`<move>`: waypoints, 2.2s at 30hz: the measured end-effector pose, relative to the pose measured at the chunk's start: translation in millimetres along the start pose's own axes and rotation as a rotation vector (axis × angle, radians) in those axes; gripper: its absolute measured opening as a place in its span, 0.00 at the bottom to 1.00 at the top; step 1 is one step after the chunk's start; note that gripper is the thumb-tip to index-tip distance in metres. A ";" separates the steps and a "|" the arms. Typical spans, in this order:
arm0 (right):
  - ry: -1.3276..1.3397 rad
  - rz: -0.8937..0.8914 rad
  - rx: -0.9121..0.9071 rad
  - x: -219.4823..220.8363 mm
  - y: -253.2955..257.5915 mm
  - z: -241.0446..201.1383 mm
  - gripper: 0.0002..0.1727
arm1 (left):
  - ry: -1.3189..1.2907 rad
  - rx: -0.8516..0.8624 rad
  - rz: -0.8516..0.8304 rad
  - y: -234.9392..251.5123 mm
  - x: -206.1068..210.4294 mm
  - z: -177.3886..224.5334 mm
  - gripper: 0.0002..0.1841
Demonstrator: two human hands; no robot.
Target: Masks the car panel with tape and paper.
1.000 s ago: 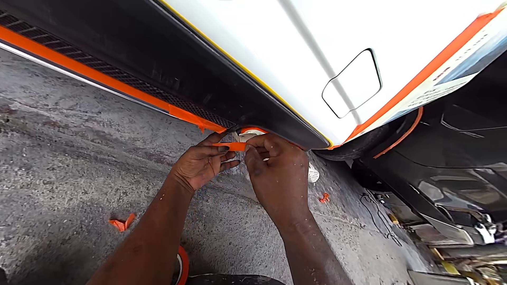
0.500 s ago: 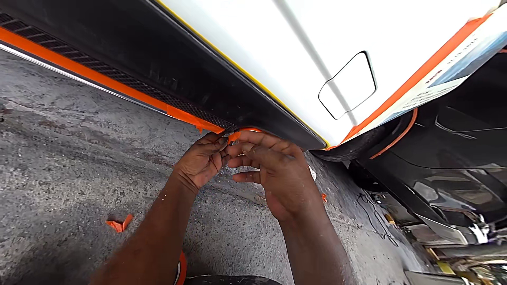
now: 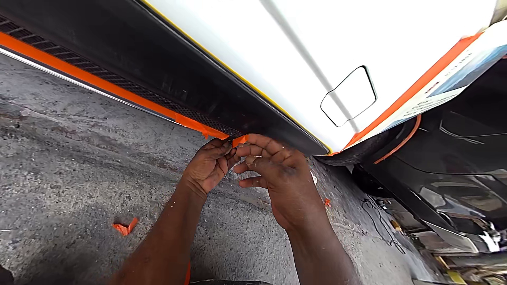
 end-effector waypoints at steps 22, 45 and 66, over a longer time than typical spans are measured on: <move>-0.048 -0.102 -0.006 0.2 -3.5 12.3 0.43 | 0.042 0.407 0.645 -7.1 57.1 -43.9 0.13; -0.088 -0.159 0.026 -4.5 -1.1 10.1 0.43 | 0.255 0.247 0.650 -13.4 64.0 -42.6 0.08; -0.024 -0.014 -0.038 -30.7 -96.9 124.4 0.34 | 0.433 0.012 0.623 -28.9 78.6 -33.7 0.23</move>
Point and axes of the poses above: each hand's wrist, its own y-axis towards the middle knuckle, its own x-axis out of the palm, z = x × y, the point moved 1 cm from there along y, towards the middle knuckle, and after that the axes turned 3 degrees about -z, right-handed, at the moved point
